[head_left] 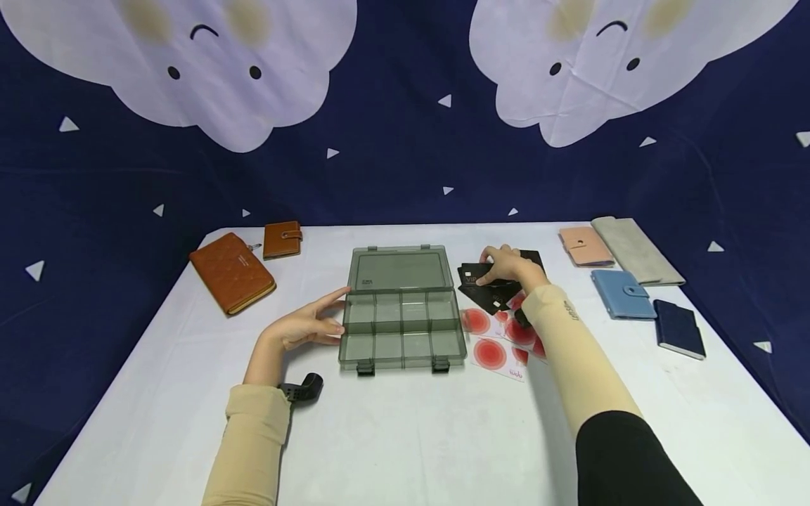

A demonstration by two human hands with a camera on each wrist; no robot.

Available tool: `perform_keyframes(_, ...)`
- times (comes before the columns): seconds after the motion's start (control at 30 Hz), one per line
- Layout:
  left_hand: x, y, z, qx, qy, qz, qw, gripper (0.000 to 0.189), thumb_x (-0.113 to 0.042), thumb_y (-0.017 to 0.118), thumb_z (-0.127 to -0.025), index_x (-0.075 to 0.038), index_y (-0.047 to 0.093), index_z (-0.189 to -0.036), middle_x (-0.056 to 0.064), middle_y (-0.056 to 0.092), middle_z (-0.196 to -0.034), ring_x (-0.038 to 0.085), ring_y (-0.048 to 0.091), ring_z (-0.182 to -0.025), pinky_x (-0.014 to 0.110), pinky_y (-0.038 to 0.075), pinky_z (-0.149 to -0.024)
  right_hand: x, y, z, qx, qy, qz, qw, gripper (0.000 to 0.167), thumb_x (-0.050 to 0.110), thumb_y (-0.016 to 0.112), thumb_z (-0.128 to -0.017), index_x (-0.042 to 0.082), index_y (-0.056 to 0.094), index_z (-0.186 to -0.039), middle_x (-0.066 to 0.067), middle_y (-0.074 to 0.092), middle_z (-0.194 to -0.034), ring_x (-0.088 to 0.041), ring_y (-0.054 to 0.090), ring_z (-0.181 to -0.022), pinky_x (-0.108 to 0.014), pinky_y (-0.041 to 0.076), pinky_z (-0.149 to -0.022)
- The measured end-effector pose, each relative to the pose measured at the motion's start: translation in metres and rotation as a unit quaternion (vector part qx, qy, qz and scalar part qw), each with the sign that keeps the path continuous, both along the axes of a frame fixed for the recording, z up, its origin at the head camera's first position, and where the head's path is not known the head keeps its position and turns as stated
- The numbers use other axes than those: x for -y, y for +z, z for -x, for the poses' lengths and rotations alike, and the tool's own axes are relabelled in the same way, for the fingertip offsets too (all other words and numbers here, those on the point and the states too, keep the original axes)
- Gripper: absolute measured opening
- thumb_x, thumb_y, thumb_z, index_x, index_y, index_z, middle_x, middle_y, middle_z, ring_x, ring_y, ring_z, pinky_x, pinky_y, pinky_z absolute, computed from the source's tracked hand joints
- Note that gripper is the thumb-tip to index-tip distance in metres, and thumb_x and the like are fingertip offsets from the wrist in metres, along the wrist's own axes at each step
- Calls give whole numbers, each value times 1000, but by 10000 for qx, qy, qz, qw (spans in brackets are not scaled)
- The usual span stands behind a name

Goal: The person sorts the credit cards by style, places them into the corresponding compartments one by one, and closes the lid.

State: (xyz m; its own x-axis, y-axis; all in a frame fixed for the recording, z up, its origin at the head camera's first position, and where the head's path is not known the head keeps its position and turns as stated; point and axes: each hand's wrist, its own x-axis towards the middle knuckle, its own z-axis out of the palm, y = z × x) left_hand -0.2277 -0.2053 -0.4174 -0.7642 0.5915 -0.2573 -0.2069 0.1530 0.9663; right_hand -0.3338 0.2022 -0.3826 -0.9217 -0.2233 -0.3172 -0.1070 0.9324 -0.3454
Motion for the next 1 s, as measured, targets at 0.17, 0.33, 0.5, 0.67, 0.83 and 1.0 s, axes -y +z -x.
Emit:
perform_keyframes(0.17, 0, 1, 1, 15, 13, 19, 10000, 88, 2, 60, -85, -19, 5, -150, 24, -1, -151, 16, 58, -87, 50, 43, -94, -5, -1, -3, -280, 134, 817, 9962, 39, 17, 72, -80, 5, 45, -106, -21, 48, -105, -36, 44, -94, -55, 36, -85)
perform_keyframes(0.33, -1, 0, 1, 47, 15, 19, 10000, 87, 3, 59, -85, -19, 5, -150, 23, -1, -151, 15, 58, -84, 49, 43, -94, -27, -32, 27, 125, 271, 2151, 9761, 28, 10, 62, -88, -1, 49, -110, -20, 51, -102, -27, 51, -85, -38, 46, -74)
perform_keyframes(0.5, 0, -1, 0, 66, 21, 5, 10000, 87, 4, 58, -86, -19, 5, -150, 23, -1, -151, 13, 57, -81, 49, 44, -94, -20, -14, 16, 205, -24, 2364, 9714, 30, 2, 48, -92, -10, 47, -120, -22, 48, -104, -25, 48, -85, -36, 43, -74)
perform_keyframes(0.67, 2, -1, 0, 100, 45, -7, 9999, 87, 3, 58, -86, -20, 5, -150, 22, -2, -151, 12, 57, -81, 48, 44, -93, 6, 19, -9, -23, -253, 2542, 9668, 29, -4, 43, -91, -12, 47, -118, -17, 48, -96, -19, 45, -78, -32, 41, -68)
perform_keyframes(0.83, 1, 0, 0, 118, 43, -11, 9999, 88, 3, 59, -86, -21, 5, -150, 22, -3, -152, 11, 57, -80, 48, 44, -93, 34, 32, -18, 78, -116, 2896, 9571, 32, -7, 41, -90, -9, 48, -121, -16, 52, -97, -18, 47, -81, -32, 41, -69)
perform_keyframes(1.0, 0, 0, -1, 126, 38, -49, 9999, 87, 4, 58, -86, -20, 5, -150, 22, -1, -151, 11, 57, -81, 48, 44, -94, 68, 43, -33, 174, 424, 3000, 9528, 33, -8, 41, -90, -7, 50, -122, -20, 51, -110, -22, 45, -88, -38, 43, -76)
